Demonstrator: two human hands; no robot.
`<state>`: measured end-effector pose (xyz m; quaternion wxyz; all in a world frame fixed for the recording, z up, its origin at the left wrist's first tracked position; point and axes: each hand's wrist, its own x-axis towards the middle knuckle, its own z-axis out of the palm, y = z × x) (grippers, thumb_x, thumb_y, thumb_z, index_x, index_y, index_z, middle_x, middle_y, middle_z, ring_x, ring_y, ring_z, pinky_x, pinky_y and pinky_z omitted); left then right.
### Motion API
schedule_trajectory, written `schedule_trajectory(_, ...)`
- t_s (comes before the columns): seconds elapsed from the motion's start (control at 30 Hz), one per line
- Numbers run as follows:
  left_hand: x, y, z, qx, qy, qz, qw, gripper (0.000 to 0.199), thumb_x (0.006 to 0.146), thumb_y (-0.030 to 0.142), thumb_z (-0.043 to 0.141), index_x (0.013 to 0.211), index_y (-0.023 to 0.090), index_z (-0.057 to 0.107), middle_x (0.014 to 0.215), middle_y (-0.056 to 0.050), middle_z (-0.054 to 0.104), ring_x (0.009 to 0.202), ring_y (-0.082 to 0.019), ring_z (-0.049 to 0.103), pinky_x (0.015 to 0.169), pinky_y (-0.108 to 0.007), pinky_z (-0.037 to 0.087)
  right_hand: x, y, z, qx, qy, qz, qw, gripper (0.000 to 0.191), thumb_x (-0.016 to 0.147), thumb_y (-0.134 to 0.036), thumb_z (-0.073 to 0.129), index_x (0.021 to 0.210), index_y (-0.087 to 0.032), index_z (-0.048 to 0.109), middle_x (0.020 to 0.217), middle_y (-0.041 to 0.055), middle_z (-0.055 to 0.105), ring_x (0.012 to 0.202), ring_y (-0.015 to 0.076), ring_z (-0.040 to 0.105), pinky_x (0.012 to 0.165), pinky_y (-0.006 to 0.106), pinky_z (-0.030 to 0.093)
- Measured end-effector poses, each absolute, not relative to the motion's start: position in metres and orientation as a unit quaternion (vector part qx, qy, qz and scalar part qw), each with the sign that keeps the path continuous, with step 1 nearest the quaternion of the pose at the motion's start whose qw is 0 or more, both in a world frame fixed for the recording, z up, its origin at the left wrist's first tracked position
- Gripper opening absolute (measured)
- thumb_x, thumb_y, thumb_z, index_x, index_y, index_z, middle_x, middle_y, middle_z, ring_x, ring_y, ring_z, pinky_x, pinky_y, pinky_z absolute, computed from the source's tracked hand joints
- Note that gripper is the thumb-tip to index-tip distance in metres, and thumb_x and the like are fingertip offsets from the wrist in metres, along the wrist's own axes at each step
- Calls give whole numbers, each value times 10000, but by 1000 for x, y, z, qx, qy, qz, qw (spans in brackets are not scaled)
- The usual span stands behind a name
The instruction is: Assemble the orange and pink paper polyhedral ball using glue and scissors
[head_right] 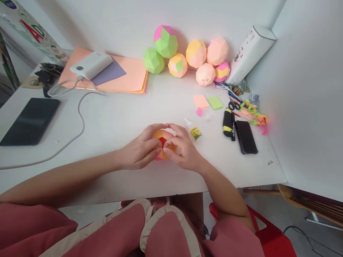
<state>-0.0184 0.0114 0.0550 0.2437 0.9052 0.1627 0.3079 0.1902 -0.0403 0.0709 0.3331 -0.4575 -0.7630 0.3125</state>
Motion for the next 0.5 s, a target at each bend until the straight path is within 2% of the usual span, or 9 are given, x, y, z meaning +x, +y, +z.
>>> schedule_trajectory(0.5,-21,9,69,914,174,238,278,169,1000,191,389,936,173,544,1452,-193,330,1345,-294,415,1049,-520,487,188,-41,71,-462,-753,325,338,98,912,-285,587,877,-208,637,1491,117,427,1421,285,383,1119,517,419)
